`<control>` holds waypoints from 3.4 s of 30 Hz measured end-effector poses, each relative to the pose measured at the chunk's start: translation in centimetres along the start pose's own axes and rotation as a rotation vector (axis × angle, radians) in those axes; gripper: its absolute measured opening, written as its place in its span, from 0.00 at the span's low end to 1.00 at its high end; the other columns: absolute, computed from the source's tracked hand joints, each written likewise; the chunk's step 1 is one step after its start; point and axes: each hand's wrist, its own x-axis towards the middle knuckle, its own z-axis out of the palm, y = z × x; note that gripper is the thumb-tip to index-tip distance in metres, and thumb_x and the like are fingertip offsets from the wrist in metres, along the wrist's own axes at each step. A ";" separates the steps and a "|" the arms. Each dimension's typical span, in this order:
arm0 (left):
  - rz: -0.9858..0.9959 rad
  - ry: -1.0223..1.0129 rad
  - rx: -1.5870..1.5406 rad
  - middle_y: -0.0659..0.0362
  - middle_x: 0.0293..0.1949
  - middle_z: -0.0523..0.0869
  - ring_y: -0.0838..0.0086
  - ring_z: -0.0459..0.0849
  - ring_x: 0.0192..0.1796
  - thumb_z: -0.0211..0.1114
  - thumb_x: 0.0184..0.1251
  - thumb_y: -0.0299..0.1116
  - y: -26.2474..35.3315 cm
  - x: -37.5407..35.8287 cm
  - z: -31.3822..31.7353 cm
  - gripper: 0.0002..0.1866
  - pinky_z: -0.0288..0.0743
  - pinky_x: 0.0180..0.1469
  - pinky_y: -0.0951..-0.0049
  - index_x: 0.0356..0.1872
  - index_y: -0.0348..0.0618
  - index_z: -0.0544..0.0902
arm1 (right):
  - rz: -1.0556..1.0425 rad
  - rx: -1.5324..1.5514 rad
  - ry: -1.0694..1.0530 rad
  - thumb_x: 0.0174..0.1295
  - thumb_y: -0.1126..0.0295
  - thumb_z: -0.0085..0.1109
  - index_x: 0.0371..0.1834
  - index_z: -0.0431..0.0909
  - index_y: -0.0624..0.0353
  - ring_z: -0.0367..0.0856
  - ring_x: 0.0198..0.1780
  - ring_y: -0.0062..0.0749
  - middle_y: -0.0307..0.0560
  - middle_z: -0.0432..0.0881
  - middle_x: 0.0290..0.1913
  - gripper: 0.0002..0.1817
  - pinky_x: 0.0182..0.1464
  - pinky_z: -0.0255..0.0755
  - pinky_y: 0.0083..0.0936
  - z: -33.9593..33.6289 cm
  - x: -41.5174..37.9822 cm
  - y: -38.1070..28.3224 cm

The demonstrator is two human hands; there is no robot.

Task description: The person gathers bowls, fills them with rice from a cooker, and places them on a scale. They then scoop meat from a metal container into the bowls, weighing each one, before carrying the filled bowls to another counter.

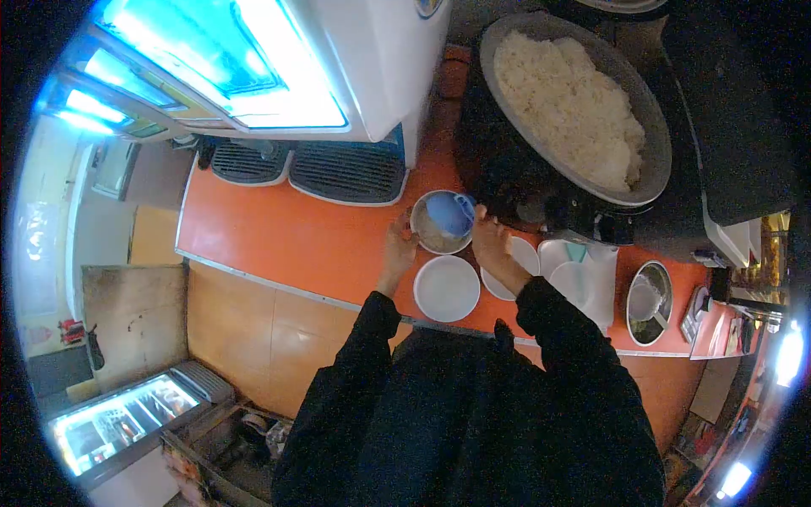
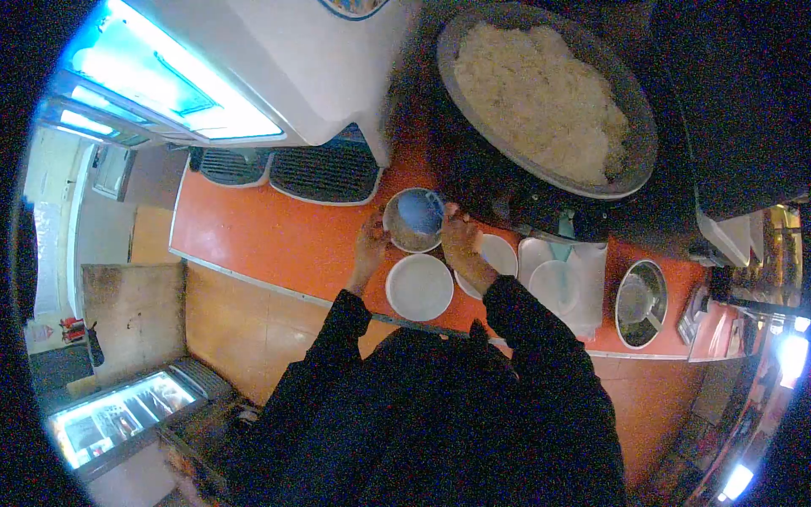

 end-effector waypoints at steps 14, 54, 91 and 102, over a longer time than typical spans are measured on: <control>-0.034 0.041 0.165 0.47 0.48 0.69 0.62 0.70 0.48 0.57 0.50 0.25 -2.7 0.7 -0.7 0.26 0.69 0.45 0.68 0.54 0.39 0.63 | -0.179 0.128 -0.002 0.56 0.68 0.38 0.39 0.64 0.65 0.77 0.34 0.47 0.59 0.76 0.29 0.12 0.30 0.73 0.36 -2.5 1.5 0.7; 0.314 -0.373 0.061 0.47 0.64 0.40 0.57 0.46 0.65 0.64 0.45 0.31 22.2 4.4 5.3 0.48 0.47 0.63 0.67 0.62 0.38 0.38 | -0.144 -0.112 0.315 0.57 0.67 0.35 0.47 0.62 0.63 0.76 0.30 0.51 0.59 0.76 0.31 0.16 0.34 0.69 0.45 -28.5 16.7 12.9; 0.367 -0.458 -0.016 0.49 0.64 0.41 0.62 0.43 0.66 0.67 0.42 0.44 19.7 4.2 6.1 0.55 0.43 0.63 0.67 0.62 0.44 0.34 | -0.370 0.311 -0.593 0.39 0.70 0.54 0.35 0.69 0.68 0.74 0.17 0.36 0.51 0.74 0.17 0.18 0.17 0.68 0.32 -22.9 11.2 13.5; 0.080 -0.260 0.557 0.45 0.55 0.62 0.53 0.62 0.56 0.61 0.47 0.37 13.3 -4.3 -1.2 0.32 0.59 0.54 0.59 0.55 0.41 0.60 | -0.223 0.587 -0.649 0.41 0.69 0.54 0.38 0.66 0.69 0.68 0.10 0.23 0.43 0.70 0.12 0.20 0.10 0.63 0.24 -30.9 6.1 16.5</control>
